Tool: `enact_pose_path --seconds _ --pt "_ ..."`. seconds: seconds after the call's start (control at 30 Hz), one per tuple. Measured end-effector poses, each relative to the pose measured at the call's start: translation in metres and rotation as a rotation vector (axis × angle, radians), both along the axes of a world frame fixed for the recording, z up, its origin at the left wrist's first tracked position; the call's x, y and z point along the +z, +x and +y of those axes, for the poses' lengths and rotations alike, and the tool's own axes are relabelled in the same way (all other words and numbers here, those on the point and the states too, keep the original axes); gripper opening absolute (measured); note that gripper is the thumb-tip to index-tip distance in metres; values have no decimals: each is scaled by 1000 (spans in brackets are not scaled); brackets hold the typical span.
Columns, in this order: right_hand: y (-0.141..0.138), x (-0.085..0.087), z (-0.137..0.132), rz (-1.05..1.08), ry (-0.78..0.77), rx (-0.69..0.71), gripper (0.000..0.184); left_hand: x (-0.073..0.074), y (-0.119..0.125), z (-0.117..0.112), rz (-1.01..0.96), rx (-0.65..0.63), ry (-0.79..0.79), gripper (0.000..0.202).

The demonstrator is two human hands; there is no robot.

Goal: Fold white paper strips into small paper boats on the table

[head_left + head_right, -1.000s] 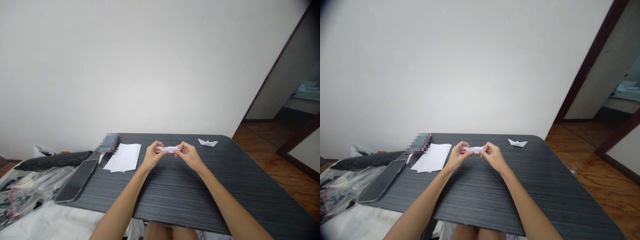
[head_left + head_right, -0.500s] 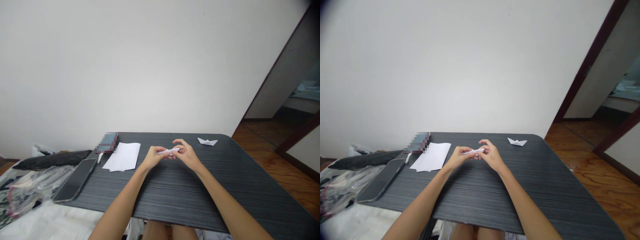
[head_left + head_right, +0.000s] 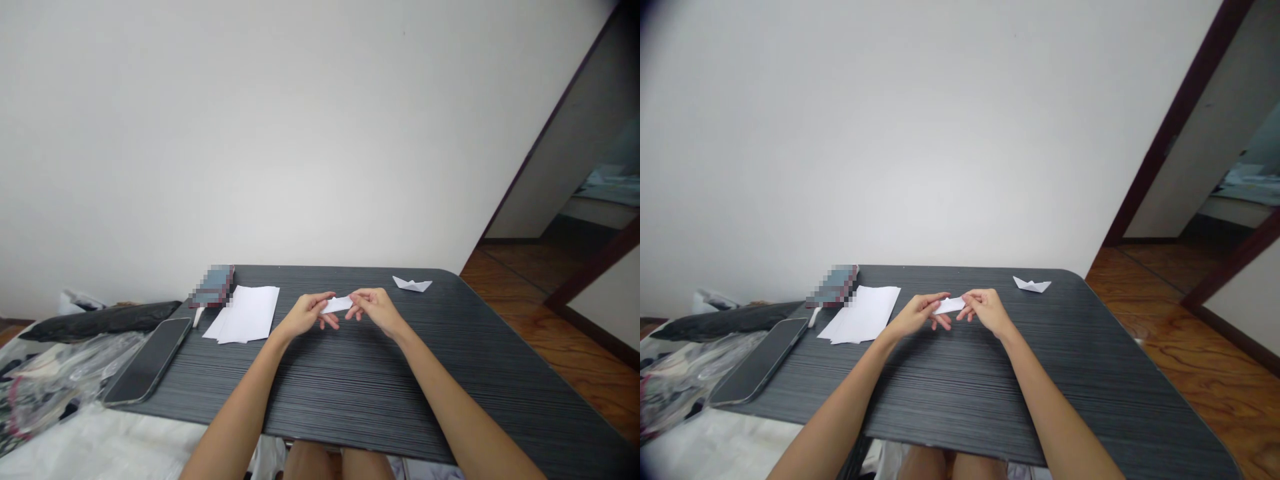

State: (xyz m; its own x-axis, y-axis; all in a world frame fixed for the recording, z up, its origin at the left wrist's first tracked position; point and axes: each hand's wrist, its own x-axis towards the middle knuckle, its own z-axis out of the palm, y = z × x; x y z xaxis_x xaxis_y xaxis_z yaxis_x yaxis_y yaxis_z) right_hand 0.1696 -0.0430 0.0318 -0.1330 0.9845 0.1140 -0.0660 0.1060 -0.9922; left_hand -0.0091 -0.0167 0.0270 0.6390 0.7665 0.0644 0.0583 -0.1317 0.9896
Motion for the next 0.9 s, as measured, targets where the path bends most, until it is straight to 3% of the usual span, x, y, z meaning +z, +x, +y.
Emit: enact_pose_path --seconds 0.33,0.47,0.63,0.9 --pt "-1 -1 1 17 5 -25 30 1 -7 -3 135 18 176 47" --pt "2 -3 2 16 10 -33 32 0 -10 0 100 47 173 51" --pt "18 -3 5 -14 57 -128 35 -3 -12 7 25 199 192 50" --pt "22 -4 5 -203 161 -55 38 -8 -4 6 -23 177 224 44"
